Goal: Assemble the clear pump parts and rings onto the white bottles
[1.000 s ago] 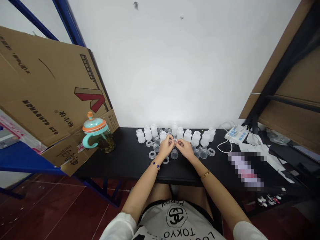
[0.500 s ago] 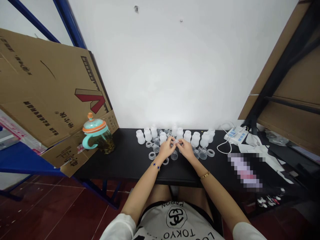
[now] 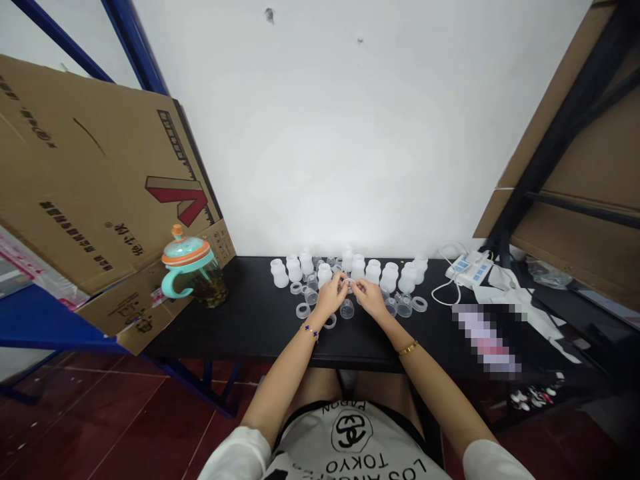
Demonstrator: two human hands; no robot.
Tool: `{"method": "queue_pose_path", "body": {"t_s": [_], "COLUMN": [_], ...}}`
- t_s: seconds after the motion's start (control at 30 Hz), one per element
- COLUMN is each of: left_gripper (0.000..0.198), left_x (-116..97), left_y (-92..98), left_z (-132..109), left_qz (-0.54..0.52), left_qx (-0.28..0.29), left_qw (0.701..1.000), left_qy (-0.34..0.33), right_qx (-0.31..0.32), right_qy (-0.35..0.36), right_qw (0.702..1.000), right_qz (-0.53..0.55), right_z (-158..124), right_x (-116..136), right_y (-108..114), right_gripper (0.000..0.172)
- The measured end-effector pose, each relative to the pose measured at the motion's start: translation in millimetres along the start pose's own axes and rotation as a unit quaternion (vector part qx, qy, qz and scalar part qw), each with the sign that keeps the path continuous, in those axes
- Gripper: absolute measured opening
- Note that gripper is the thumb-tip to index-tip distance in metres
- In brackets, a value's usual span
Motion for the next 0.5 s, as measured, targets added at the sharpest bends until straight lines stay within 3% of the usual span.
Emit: {"method": "queue_pose_path", "body": {"t_s": [0.5], "left_gripper": [0.020], "left_x": [0.8], "left_y": [0.1], "left_z": [-0.5], "left_qz": [-0.005], "left_qx": [0.004], "left_qw": [1.000], "left_qy": [-0.001], "right_qx": [-0.001], "right_qy": [0.008], "right_qw": [1.000], "right_qz": [-0.005], "right_z": [-0.3], "right_x": [0.2], "right_y": [0.3], "right_gripper": [0.035]}}
Point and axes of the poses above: each hand's wrist, its own z-axis towards the middle knuckle, its own y-axis out of the back of the hand, x = y × z, the point moved 8 cm from there along z, towards the middle knuckle, and after that the axes turned 1 degree about -z, right-handed, at the moved point
